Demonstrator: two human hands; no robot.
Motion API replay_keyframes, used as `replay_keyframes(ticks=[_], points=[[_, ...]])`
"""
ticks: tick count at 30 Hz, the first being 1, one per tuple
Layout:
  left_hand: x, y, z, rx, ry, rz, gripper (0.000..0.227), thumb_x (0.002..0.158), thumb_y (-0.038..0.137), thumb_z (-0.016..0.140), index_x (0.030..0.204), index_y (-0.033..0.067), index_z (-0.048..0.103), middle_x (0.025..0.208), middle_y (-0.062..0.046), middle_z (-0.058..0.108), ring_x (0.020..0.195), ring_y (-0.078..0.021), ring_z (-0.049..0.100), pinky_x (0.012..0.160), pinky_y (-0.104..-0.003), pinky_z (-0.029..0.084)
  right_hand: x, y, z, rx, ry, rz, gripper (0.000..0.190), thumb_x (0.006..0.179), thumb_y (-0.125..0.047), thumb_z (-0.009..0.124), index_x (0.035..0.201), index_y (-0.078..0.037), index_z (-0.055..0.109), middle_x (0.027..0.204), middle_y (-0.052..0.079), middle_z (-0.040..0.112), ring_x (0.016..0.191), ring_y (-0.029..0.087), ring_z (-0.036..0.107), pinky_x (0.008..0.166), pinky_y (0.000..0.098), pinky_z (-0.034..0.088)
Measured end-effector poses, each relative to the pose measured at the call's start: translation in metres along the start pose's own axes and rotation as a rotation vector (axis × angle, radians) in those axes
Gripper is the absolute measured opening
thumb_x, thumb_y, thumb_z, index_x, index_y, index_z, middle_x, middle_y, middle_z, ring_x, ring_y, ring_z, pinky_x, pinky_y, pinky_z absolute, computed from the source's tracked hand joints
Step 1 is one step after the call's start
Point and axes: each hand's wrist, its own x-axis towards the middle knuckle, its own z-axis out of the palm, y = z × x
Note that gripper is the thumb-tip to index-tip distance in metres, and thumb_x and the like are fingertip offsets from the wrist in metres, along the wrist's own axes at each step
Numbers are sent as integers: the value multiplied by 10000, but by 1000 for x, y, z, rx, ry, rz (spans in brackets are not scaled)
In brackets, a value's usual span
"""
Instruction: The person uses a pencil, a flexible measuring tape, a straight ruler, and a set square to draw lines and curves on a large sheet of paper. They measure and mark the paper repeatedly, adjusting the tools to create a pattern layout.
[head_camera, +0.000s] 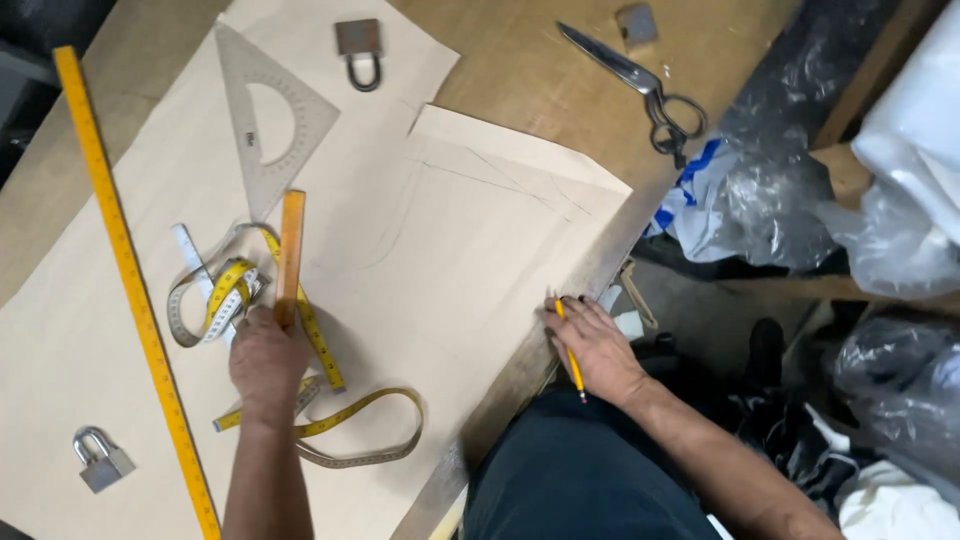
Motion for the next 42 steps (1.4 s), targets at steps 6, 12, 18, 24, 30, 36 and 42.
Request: replay_keyframes(ticks=[6, 12, 18, 24, 30, 36, 42], points=[[-8, 10, -49, 66, 182, 216, 109, 1030, 315, 647, 1028, 206, 637, 820, -74, 707, 761, -334, 763, 700, -431, 608, -3, 25, -41, 237, 246, 392, 268, 1005, -200, 561, 1188, -110, 735, 987, 94, 754, 952, 354, 704, 896, 459, 540], [-27, 148, -46, -899, -360, 254, 186, 943, 247, 716, 1036, 91, 678, 796, -103, 654, 801, -228, 617, 744, -423, 526, 47, 35, -49, 564, 224, 899, 264, 1048, -240, 571, 1260, -264, 727, 986, 71, 774, 977, 262, 724, 876, 435, 557], [-22, 209, -15, -328, 188, 760, 293, 1004, 249, 652, 1263, 113, 632, 896, -74, 735, 814, -205, 753, 723, -303, 621, 93, 52, -26, 861, 243, 845, 268, 1008, -207, 599, 1242, -231, 726, 1079, 64, 763, 972, 150, 662, 911, 360, 526], [20, 232, -73, 316, -140, 1206, 789, 1023, 659, 326, 1618, 144, 265, 1651, -119, 314, 1513, -336, 293, 1256, -478, 205, 110, 53, -17, 931, 241, 837, 266, 999, -148, 584, 1223, -155, 729, 1050, 92, 774, 940, 143, 651, 899, 334, 528], [39, 270, -80, 462, -239, 1271, 890, 972, 747, 304, 1648, 184, 170, 1719, -65, 163, 1564, -344, 146, 1283, -507, 104, 122, 43, -32, 857, 257, 645, 280, 989, -57, 582, 1234, -28, 714, 1081, 198, 758, 1012, 327, 707, 906, 463, 549], [41, 282, -88, 507, -266, 1268, 883, 970, 725, 331, 1660, 207, 139, 1731, -30, 128, 1560, -328, 136, 1264, -511, 170, 132, 42, -34, 765, 286, 526, 293, 959, -49, 596, 1223, -26, 721, 1057, 201, 758, 980, 414, 693, 875, 491, 550], [43, 284, -88, 535, -274, 1265, 877, 966, 717, 350, 1658, 214, 153, 1733, -19, 128, 1560, -328, 151, 1252, -512, 220, 132, 43, -28, 663, 288, 469, 290, 950, -59, 604, 1213, -22, 720, 1052, 180, 765, 963, 422, 688, 874, 515, 552]])
